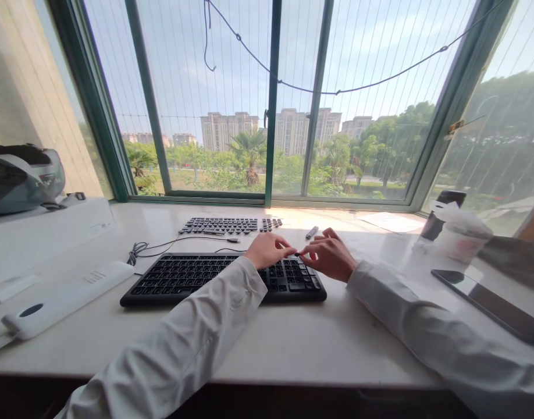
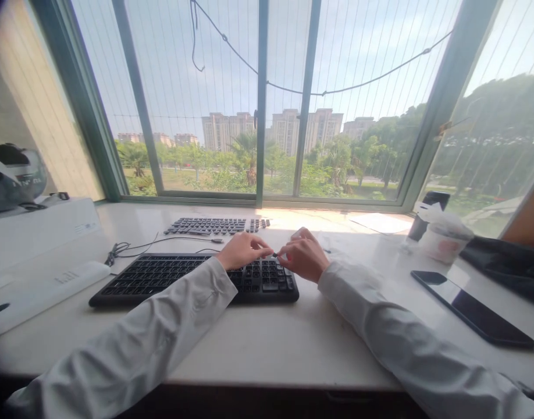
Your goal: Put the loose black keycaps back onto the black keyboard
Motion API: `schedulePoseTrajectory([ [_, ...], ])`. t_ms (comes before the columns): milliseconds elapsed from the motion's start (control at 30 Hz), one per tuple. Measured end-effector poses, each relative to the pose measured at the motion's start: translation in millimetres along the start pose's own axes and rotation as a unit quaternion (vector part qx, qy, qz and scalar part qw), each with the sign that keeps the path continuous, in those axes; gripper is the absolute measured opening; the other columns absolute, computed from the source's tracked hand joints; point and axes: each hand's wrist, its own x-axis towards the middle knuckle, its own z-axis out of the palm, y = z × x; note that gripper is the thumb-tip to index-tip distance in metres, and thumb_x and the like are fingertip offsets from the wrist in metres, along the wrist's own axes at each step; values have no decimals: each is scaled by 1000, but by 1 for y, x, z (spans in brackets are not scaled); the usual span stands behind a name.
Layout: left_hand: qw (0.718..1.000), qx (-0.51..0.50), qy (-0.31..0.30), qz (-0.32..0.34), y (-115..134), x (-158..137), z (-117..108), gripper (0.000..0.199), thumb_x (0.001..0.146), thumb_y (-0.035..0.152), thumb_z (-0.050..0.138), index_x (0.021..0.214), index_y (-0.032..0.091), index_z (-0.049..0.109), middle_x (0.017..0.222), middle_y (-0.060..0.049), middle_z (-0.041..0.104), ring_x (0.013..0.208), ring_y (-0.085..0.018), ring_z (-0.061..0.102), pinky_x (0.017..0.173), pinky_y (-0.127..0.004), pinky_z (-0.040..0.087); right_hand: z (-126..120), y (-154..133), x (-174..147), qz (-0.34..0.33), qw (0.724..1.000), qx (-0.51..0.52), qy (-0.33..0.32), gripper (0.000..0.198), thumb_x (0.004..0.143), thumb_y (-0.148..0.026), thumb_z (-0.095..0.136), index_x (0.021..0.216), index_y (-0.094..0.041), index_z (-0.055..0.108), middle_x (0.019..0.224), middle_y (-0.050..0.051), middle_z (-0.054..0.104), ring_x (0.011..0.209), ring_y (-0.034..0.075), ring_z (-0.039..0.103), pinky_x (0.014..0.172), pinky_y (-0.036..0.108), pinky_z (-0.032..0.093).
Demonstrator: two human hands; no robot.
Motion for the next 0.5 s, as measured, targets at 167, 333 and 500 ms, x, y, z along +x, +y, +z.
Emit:
schedulePoseTrajectory([
  [167, 996, -53, 20, 73, 3, -3, 4, 36, 70, 48, 68, 93, 20, 74, 84, -2, 74, 80, -15, 67, 75, -23, 50, 1, -5, -4, -7, 1000, 22, 9, 31, 88, -39, 50, 75, -25, 74, 62, 1, 68, 63, 13, 54, 84, 34, 24],
  [333, 994, -67, 23, 88, 7, -5, 5, 25, 72, 41, 69, 83, 19, 76, 80, -2, 74, 79, -15, 67, 75, -23, 50, 6, -4, -10, 19, 996, 83, 28, 34, 89, -46, 50, 79, -26, 75, 63, 2, 68, 63, 12, 54, 82, 34, 25],
  [500, 993, -80, 23, 88, 6, -4, 0, 33, 72, 48, 68, 83, 18, 75, 80, -4, 73, 76, -16, 66, 66, -23, 49, 15, 10, -11, 79, 968, 232, 51, 39, 81, -57, 56, 83, -24, 76, 59, 1, 63, 56, 10, 50, 72, 30, 33],
])
